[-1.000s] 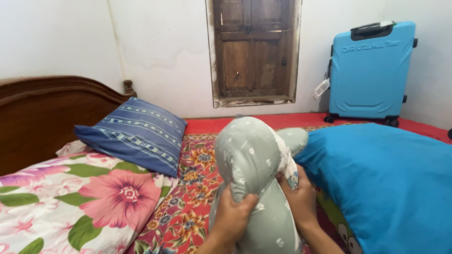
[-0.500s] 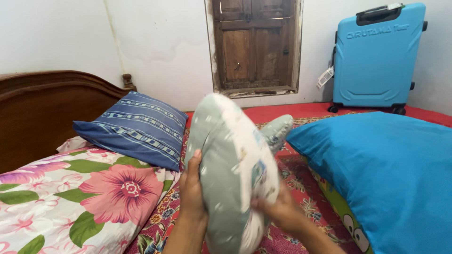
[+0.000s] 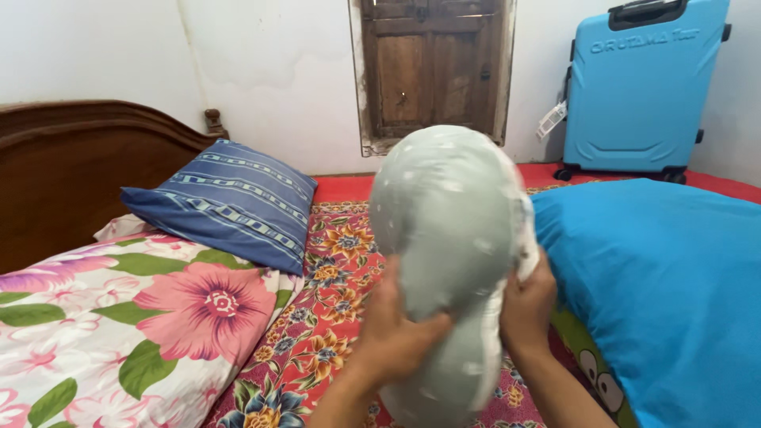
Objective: The person repeatedly squeezes, twists, and fluffs a U-shaped pillow on a bed. They turn the pillow over to work on different sides and pat it down to shape it.
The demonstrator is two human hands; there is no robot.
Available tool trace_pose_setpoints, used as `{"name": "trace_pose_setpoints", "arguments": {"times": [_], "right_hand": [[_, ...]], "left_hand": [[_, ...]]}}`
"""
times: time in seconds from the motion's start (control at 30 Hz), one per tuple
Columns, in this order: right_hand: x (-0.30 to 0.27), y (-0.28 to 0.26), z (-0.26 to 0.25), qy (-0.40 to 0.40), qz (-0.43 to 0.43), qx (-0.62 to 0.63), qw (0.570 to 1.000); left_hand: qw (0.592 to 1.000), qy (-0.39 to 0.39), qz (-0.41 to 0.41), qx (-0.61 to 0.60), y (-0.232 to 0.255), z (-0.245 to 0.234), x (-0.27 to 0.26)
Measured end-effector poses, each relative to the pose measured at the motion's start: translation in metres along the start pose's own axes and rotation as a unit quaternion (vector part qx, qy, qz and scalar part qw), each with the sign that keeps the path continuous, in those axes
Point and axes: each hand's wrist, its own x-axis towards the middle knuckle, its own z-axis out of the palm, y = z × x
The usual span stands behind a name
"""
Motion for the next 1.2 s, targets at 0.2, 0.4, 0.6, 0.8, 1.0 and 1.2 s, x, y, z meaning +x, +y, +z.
{"name": "trace_pose_setpoints", "arguments": {"times": [0.2,0.4,0.6,0.8,1.0,1.2], "right_hand": [[0.018,0.026,-0.007,-0.121,0.117,0.22,0.961],[-0.006,-0.005,0.002,-0.405,0.105,0.24,0.876],[-0.043,-0.021,0.033,-0.336,0.085,0.28,0.895],[-0.016,-0.053,0.013,-0.167,0.119,0.261,0.943],[-0.02,-0.057,0.015,-0.067,-0.01,0.076,0.995],[0.008,-0.02,-0.002,-0.102,0.06,0.131,0.984]], "left_hand": [[0.989,0.042,0.07,-0.127,0.011,0.006,-0.011],[0.951,0.272,0.036,-0.142,-0.018,-0.041,0.017],[0.944,0.139,-0.003,-0.299,-0.033,-0.05,0.022],[0.989,-0.057,-0.011,-0.138,-0.037,-0.063,0.02],[0.999,-0.016,-0.008,0.028,-0.017,-0.028,0.01],[0.996,0.018,0.05,0.075,0.002,-0.017,0.0]]}}
